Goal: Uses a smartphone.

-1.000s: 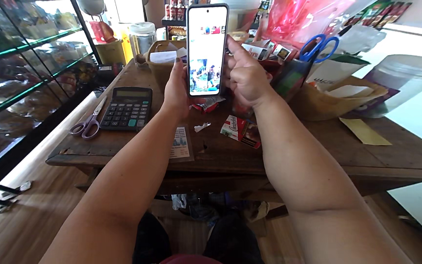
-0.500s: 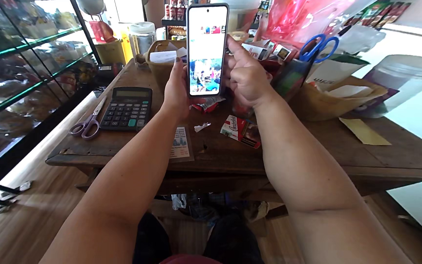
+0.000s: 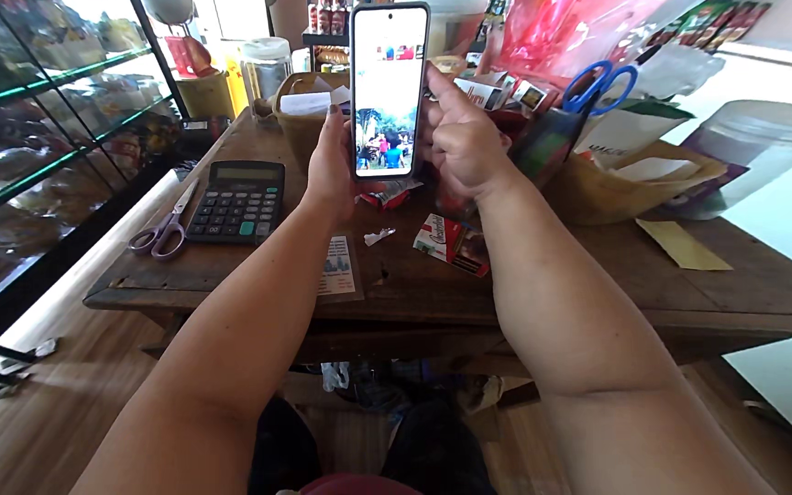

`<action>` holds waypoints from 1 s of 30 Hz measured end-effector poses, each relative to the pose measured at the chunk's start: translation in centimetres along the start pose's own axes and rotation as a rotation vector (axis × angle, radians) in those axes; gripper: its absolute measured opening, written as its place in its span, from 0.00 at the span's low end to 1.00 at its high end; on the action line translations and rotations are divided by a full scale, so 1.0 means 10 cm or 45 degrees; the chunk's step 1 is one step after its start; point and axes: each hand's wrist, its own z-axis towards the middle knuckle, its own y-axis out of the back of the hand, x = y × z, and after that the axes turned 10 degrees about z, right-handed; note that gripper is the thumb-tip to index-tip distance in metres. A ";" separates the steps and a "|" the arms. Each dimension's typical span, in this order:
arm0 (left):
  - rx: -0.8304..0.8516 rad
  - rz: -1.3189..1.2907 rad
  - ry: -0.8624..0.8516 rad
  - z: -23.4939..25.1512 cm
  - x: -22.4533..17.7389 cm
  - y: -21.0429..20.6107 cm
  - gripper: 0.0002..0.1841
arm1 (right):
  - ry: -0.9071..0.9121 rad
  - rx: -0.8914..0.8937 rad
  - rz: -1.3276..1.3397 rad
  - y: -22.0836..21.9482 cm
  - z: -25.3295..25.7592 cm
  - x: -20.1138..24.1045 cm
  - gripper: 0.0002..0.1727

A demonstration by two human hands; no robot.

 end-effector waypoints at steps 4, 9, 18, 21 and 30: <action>-0.020 0.006 0.009 0.01 0.00 -0.01 0.39 | 0.012 0.014 0.018 0.01 0.01 -0.01 0.50; -0.020 0.003 -0.003 0.00 -0.01 -0.01 0.38 | 0.001 0.008 0.003 0.00 -0.01 0.01 0.50; -0.033 -0.006 0.020 0.00 -0.01 -0.01 0.38 | 0.002 0.010 0.024 0.00 -0.01 0.00 0.50; -0.032 -0.006 0.017 0.00 -0.01 -0.01 0.38 | -0.008 0.008 0.018 0.00 0.00 0.00 0.50; -0.018 -0.012 0.002 0.01 0.00 -0.01 0.40 | 0.005 0.020 0.022 0.01 0.00 0.00 0.50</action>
